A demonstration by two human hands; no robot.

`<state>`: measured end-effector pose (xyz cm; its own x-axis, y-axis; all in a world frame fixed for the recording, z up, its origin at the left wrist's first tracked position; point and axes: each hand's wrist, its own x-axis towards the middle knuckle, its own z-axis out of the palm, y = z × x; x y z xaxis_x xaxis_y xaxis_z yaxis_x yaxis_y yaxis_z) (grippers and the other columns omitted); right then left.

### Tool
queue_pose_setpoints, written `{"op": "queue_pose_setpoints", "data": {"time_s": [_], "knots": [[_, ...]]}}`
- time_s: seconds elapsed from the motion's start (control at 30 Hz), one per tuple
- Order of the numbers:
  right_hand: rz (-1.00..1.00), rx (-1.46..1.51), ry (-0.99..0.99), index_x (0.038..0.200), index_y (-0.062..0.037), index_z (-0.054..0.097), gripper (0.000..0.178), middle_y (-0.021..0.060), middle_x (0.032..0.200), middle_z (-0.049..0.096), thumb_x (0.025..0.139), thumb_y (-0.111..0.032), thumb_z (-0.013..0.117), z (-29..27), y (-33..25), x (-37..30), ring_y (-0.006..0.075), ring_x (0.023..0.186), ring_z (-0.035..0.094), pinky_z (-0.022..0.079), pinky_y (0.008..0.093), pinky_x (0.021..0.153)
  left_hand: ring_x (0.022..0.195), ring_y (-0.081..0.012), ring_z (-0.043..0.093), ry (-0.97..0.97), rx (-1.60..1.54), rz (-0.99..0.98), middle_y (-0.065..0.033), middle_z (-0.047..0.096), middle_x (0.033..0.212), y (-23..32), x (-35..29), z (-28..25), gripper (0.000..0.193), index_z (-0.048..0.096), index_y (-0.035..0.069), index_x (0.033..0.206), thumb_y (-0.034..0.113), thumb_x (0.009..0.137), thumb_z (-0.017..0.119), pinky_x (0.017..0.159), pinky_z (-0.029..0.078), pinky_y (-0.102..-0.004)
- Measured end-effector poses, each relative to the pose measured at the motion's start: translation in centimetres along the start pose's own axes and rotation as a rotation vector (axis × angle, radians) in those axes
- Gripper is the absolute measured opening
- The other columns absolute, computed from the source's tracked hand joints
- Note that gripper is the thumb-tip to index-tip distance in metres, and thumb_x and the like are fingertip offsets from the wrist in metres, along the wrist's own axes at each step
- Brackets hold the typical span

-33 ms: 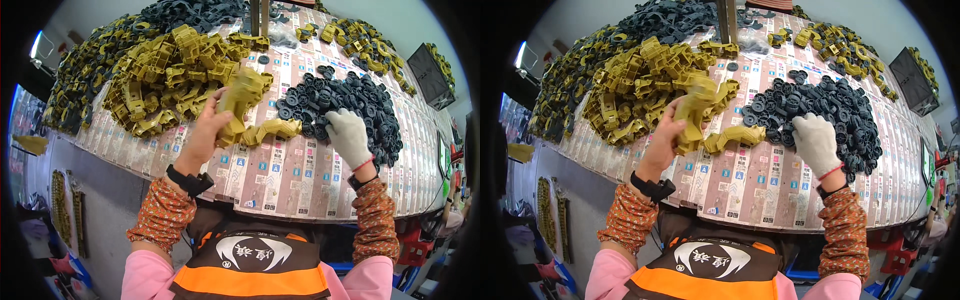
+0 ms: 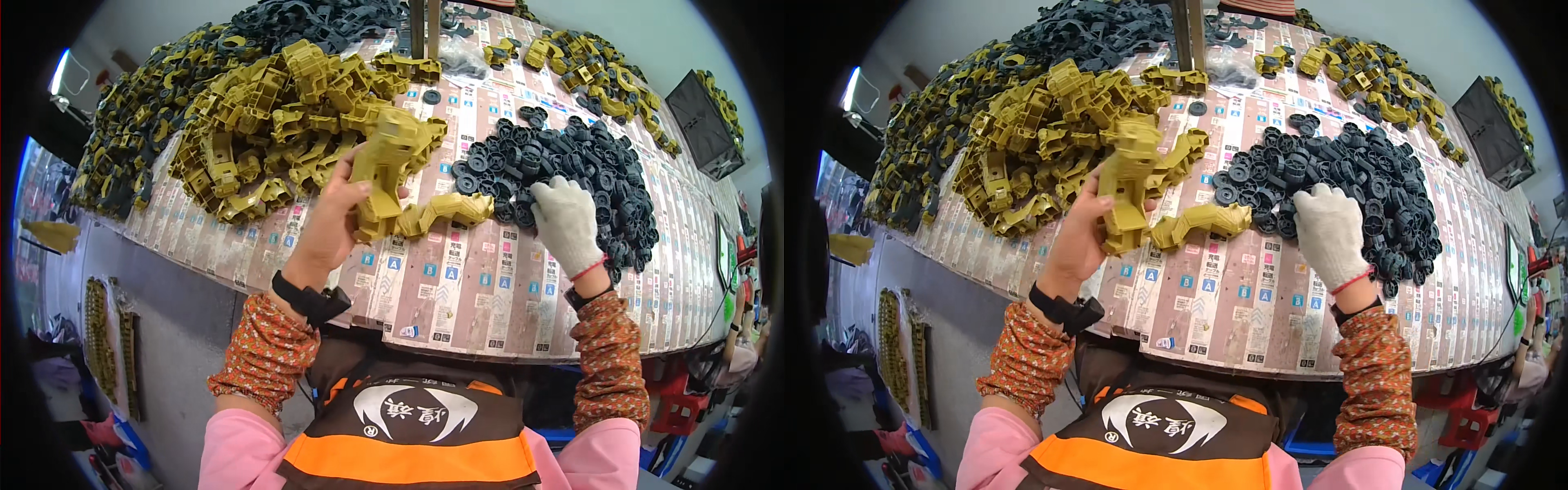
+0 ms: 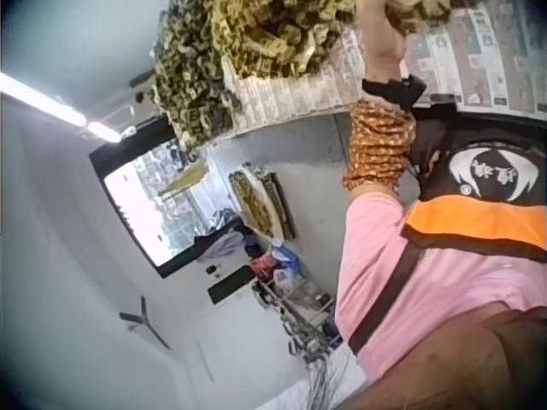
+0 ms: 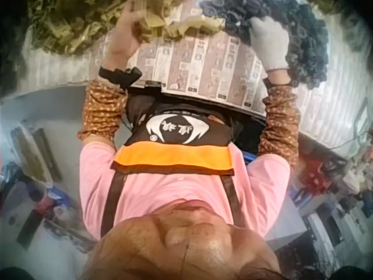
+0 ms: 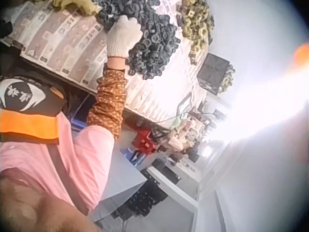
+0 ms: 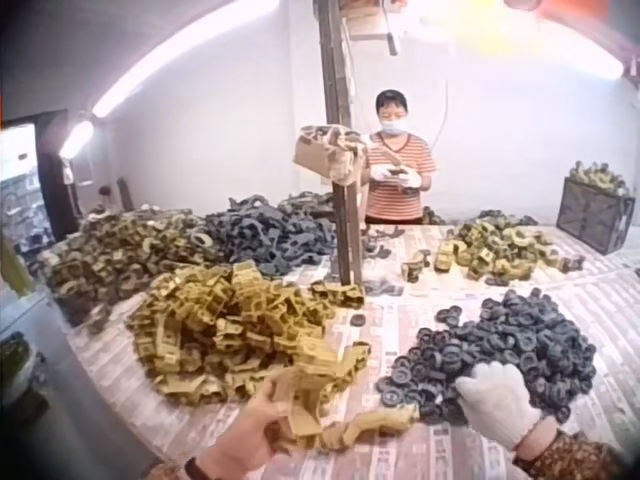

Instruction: The person sits at a table and repeatedly picks up yellow plastic frames and black circular wheels. They insert the wheels into the frames one by one, completing the assembly of each unit before moving to the next. The person wears gloves and an apron while performing this repetitive assembly task.

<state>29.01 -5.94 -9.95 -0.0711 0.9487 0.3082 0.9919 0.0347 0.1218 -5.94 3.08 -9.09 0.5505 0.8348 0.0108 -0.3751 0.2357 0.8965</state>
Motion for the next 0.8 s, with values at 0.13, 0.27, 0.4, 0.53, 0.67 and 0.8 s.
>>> {"op": "queue_pose_setpoints", "data": {"time_s": [0.13,0.27,0.4,0.53,0.67,0.8], "knots": [[0.031,-0.097,0.065,0.088,-0.0076,0.068,0.01,0.0124,0.095,0.066,0.083,-0.015,0.073,0.8,-0.2,-0.2,0.0352,0.093,0.067,0.054,0.0483,0.076,0.128,-0.037,0.065,-0.03,-0.355,-0.147,-0.0164,0.062,0.143,-0.7,-2.4,0.3,0.055,0.048,0.006,0.152,0.029,0.105,0.065,0.106,0.059,-0.0568],[0.181,0.188,0.173,0.086,-0.0025,0.068,0.011,0.017,0.096,0.065,0.083,-0.013,0.069,-2.1,-2.1,-1.3,0.0365,0.092,0.066,0.054,0.0475,0.08,0.121,-0.0304,0.07,0.015,-0.357,-0.228,-0.0158,0.069,0.131,-2.2,-5.1,1.2,0.052,0.055,0.002,0.146,0.033,0.106,0.068,0.101,0.062,-0.0471],[0.354,0.739,-0.322,0.087,0.001,0.068,0.014,0.0214,0.093,0.066,0.084,-0.012,0.064,-3.6,-3.2,-5.9,0.0404,0.089,0.065,0.052,0.0493,0.082,0.117,-0.0309,0.071,-0.013,-0.205,-0.29,-0.0192,0.07,0.126,-3.5,-6.4,1.6,0.054,0.054,0.004,0.146,0.035,0.105,0.068,0.097,0.063,-0.0449],[0.273,0.554,-0.225,0.108,-0.0032,0.069,0.023,0.0217,0.099,0.068,0.087,-0.011,0.068,-1.0,-4.2,-9.7,0.0433,0.09,0.066,0.053,0.0504,0.083,0.108,-0.0261,0.074,-0.017,-0.225,-0.324,-0.0142,0.068,0.124,-5.2,-7.1,3.1,0.056,0.046,0.009,0.15,0.029,0.104,0.071,0.084,0.068,-0.0432],[0.12,0.544,-0.051,0.119,-0.0053,0.065,0.033,0.0202,0.106,0.067,0.087,-0.007,0.069,-2.1,-6.8,-9.7,0.0429,0.093,0.066,0.053,0.0522,0.082,0.098,-0.0289,0.076,0.012,-0.186,-0.381,-0.0149,0.069,0.119,-6.2,-7.5,4.0,0.057,0.046,0.009,0.148,0.039,0.105,0.07,0.081,0.069,-0.0463],[0.096,0.458,-0.206,0.123,-0.0033,0.063,0.036,0.0222,0.111,0.064,0.088,-0.007,0.069,-1.7,-7.7,-9.5,0.0424,0.103,0.065,0.054,0.0506,0.087,0.087,-0.0286,0.077,0.043,-0.192,-0.413,-0.0161,0.071,0.112,-7.5,-8.0,4.5,0.058,0.051,0.007,0.14,0.049,0.105,0.067,0.078,0.068,-0.045]]}}
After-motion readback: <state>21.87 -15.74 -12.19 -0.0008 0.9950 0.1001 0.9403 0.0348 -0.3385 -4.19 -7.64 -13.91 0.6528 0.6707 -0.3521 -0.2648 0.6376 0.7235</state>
